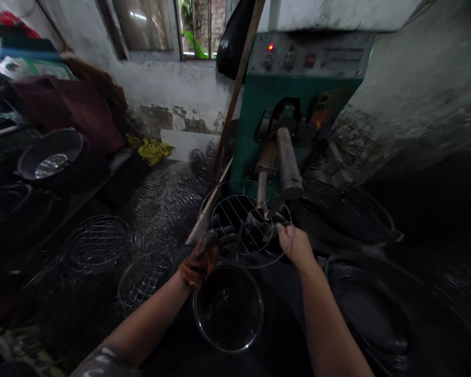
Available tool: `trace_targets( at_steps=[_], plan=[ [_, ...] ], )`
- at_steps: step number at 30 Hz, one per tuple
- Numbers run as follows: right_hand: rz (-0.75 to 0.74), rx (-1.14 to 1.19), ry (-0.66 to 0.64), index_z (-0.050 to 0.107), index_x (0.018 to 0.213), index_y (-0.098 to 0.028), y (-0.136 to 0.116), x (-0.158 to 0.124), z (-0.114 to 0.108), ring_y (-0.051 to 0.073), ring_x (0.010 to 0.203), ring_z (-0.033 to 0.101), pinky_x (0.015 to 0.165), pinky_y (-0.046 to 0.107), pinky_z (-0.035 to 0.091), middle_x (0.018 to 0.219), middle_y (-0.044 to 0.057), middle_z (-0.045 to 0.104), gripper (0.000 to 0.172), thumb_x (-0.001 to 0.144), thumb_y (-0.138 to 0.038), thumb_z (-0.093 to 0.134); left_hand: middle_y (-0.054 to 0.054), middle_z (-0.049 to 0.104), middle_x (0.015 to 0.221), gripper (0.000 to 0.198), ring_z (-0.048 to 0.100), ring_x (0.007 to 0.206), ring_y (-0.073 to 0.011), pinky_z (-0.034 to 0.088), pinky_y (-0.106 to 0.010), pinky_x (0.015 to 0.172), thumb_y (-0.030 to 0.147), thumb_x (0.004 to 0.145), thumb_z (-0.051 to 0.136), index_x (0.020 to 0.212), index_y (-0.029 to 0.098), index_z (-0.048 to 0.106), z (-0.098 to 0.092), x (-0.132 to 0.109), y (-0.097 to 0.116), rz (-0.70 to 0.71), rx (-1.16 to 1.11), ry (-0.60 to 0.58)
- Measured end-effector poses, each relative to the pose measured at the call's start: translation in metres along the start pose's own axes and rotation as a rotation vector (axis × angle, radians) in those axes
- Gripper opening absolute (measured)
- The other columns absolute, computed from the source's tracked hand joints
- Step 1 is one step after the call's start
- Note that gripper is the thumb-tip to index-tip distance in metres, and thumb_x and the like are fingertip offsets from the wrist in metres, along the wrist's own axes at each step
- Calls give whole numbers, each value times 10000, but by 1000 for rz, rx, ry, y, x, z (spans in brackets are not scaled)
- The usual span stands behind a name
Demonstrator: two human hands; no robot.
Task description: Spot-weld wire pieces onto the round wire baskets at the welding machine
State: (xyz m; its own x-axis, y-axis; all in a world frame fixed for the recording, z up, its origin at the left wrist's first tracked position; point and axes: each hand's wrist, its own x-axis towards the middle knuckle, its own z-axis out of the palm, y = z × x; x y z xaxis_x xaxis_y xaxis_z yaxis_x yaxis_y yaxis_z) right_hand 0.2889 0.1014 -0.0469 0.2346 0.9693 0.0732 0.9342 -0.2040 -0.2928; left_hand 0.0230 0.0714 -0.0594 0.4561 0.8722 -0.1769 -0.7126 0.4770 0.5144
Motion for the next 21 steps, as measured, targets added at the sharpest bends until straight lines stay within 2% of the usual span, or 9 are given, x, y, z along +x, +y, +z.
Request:
trace_targets(
  at_steps=[6,12,19,21],
  plan=[
    [-12,13,-16,745,1055,-95,-8,17,0,301,900,749,802,352,518,970,197,778,385,1027,-267,401,-137,684,1276,617,633,1248,-339,483,-528,1083,462,912,730,1461,260,534,12,9,7,60,-4,34],
    [-11,-3,-37,767,1089,-137,-12,27,2,263,917,746,784,306,507,997,160,783,394,1042,-263,397,-131,678,1289,731,632,1247,-348,488,-538,1068,465,842,801,1483,273,507,22,14,12,119,40,75],
    [-35,-8,-10,771,1020,-162,-4,33,9,258,886,743,762,306,510,954,136,784,361,1017,-248,420,-134,695,1243,671,651,1211,-351,491,-537,1047,488,868,770,1461,281,534,10,17,2,166,9,71],
    [-22,39,-14,764,985,-161,-5,34,10,263,895,740,772,312,513,944,142,779,358,1010,-258,421,-131,697,1248,642,659,1202,-343,497,-527,1045,469,881,761,1455,282,540,6,19,2,144,11,58]
  ],
)
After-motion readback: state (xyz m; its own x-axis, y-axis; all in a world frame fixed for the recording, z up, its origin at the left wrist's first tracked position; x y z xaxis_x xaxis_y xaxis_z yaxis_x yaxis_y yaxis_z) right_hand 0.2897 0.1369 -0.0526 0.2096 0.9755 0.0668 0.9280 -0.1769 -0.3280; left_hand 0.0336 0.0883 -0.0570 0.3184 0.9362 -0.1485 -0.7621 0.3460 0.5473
